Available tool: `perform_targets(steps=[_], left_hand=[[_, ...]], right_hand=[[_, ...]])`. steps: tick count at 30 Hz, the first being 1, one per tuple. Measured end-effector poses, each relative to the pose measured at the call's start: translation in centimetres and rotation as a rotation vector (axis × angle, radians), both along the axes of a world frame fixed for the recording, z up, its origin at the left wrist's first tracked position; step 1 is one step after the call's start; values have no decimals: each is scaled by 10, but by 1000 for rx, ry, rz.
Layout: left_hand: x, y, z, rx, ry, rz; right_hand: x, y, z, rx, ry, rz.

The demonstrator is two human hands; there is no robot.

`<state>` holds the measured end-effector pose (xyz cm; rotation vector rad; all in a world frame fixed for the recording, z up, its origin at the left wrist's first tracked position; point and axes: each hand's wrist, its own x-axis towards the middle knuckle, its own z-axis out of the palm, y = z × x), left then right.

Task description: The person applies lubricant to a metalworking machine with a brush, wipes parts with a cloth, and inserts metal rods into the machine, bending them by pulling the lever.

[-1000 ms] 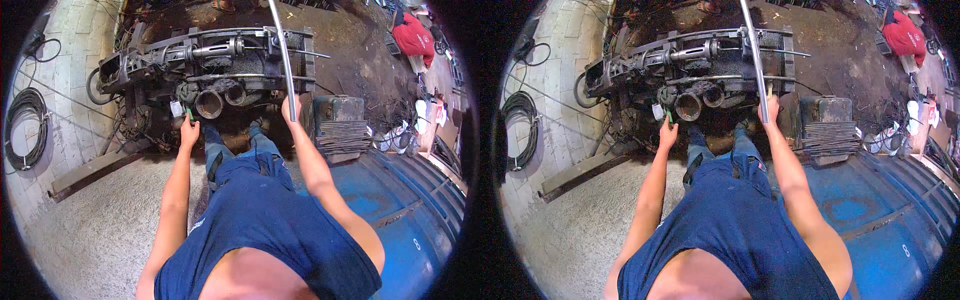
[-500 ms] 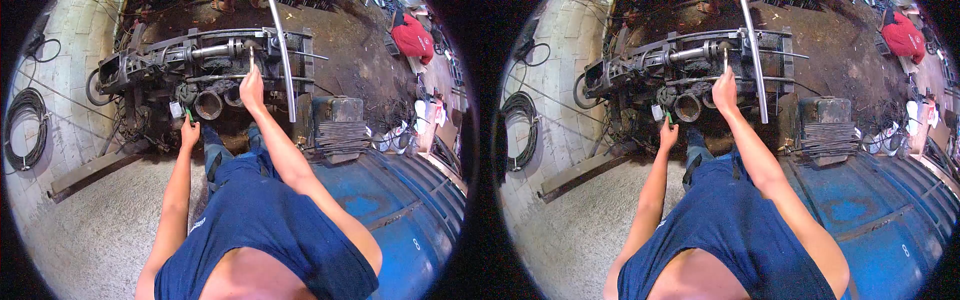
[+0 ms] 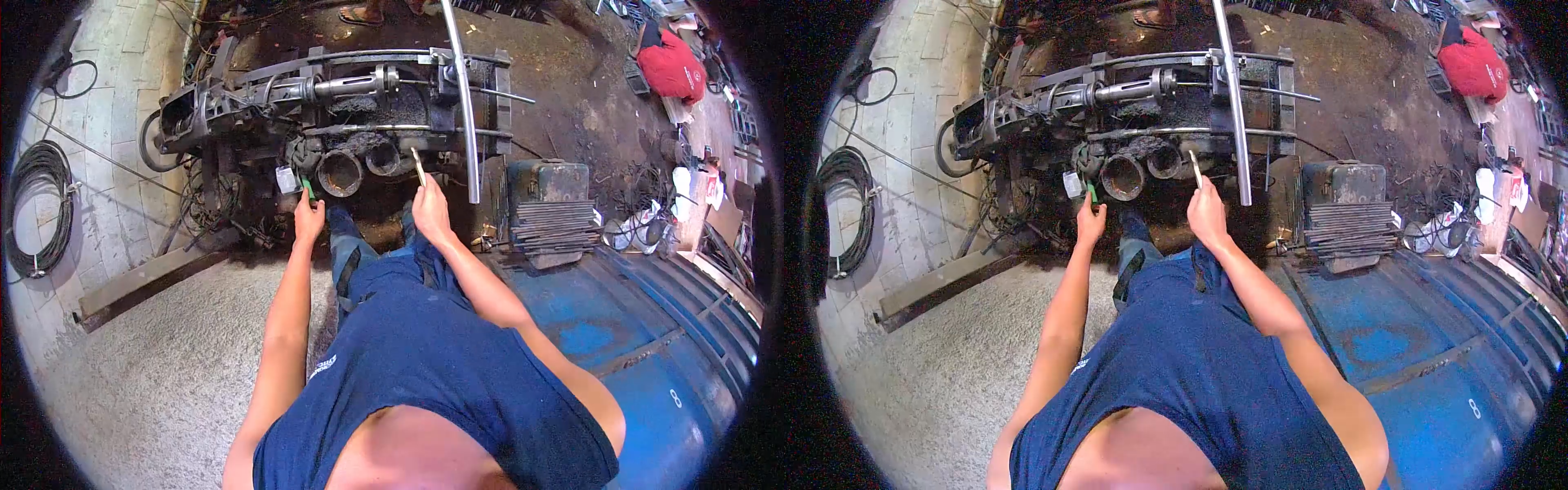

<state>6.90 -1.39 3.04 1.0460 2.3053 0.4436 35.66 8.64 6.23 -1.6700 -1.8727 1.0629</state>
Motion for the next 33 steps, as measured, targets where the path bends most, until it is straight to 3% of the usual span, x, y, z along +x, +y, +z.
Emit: perform_targets(steps=[6,7,8,10,11,12,14,15,17,18,20,23,24,26,27,28,30,31,33], left_hand=[[7,1,6,16,-31,32],[9,3,11,2,-47,43],[10,4,14,-10,-62,55],[9,4,14,-9,-62,55],[10,4,13,-9,-65,56],[9,3,10,-8,-64,55],[5,0,-2,34,6,19],[6,0,0,34,10,21],[8,3,5,12,7,13],[6,2,4,12,12,17],[6,1,0,-7,6,15],[8,-1,2,14,-12,21],[9,-1,3,9,-31,30],[6,-3,-4,10,-17,21],[4,-4,-6,12,-3,11],[4,-3,-4,14,-2,12],[6,0,0,-9,-8,28],[6,0,0,-6,-9,36],[7,-2,1,27,-36,54]], right_hand=[[49,-3,-19,-396,82,-555],[64,-5,-56,-350,22,-570],[74,-8,-88,-251,135,-631],[85,5,-84,-100,110,-540],[91,14,-106,152,109,-482],[111,26,-172,-242,390,-527],[98,59,-111,-497,806,-630],[93,67,-96,-520,732,-702],[79,72,-86,-552,709,-922],[81,77,-86,-648,757,-834],[80,76,-88,-706,928,-965],[89,83,-139,-681,1017,-992],[86,88,-123,-681,1017,-992],[76,104,-70,-804,1354,-1294],[82,104,-84,-854,1405,-1248],[86,101,-84,-854,1406,-1246],[93,87,-81,-916,870,-830],[88,79,-57,-858,689,-762],[91,77,-52,-812,723,-778]])
